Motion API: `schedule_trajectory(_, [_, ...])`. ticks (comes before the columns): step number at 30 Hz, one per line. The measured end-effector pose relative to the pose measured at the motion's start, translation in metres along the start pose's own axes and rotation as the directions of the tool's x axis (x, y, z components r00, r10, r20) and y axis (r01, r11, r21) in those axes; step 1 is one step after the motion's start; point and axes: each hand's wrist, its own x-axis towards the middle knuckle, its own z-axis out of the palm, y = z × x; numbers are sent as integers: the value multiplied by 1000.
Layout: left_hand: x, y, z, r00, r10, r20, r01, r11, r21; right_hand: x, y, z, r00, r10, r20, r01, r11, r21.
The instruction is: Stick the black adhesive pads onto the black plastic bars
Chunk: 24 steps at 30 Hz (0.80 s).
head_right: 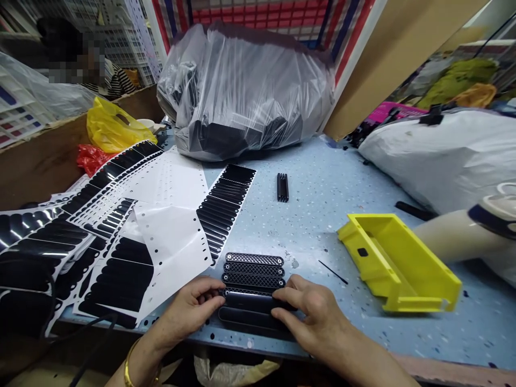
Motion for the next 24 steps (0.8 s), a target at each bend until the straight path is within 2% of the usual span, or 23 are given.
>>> schedule_trajectory(9, [-2, 4, -1, 1000, -30, 6, 31, 999, -35, 5, -7, 0, 1000, 12, 10, -11, 994, -112])
schedule_trajectory(24, [-3, 5, 0, 1000, -15, 5, 15, 1000, 0, 10, -11, 2, 995, -101, 1, 99, 971, -219])
